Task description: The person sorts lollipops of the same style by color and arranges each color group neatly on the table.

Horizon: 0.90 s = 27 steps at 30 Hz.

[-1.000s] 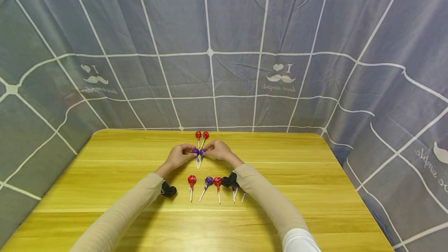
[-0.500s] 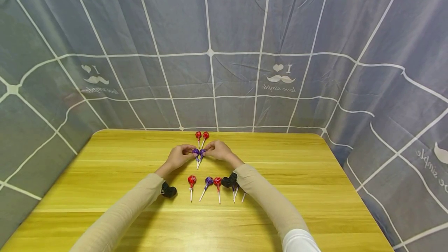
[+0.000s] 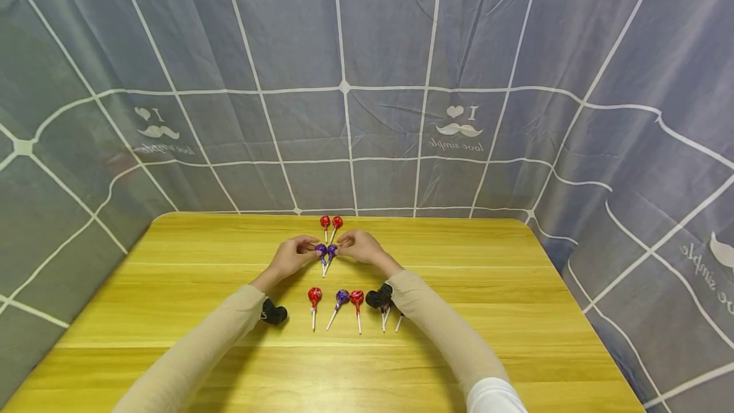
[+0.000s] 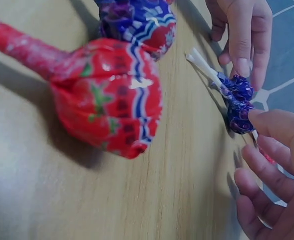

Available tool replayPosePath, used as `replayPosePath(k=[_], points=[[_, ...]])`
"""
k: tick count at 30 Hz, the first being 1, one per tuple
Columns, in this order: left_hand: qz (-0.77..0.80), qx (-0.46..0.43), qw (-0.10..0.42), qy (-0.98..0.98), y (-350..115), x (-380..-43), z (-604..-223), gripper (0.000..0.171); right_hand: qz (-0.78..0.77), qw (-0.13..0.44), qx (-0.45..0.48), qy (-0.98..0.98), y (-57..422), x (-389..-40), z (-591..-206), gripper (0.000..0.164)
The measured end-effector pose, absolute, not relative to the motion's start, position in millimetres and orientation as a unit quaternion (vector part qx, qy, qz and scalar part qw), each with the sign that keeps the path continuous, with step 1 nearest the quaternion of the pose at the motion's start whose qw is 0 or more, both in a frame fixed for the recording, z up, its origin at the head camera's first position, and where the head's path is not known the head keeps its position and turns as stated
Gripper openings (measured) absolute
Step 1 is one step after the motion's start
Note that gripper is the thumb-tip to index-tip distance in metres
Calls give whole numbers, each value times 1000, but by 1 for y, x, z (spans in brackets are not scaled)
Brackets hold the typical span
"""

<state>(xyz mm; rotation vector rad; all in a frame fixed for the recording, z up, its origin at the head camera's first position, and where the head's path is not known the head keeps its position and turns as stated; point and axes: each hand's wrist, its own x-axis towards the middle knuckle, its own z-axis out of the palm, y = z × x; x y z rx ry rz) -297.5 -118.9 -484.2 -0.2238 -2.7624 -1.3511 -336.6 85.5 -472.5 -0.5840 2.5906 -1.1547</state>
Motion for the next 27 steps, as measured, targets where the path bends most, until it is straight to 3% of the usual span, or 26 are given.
replayPosePath(k=[15, 27], points=[[-447, -37, 40, -893, -123, -268, -470, 37, -398, 71, -215, 889, 117, -310, -461, 30], [-468, -60, 18, -881, -122, -247, -466, 31, -395, 78, -234, 885, 144, -286, -463, 31]])
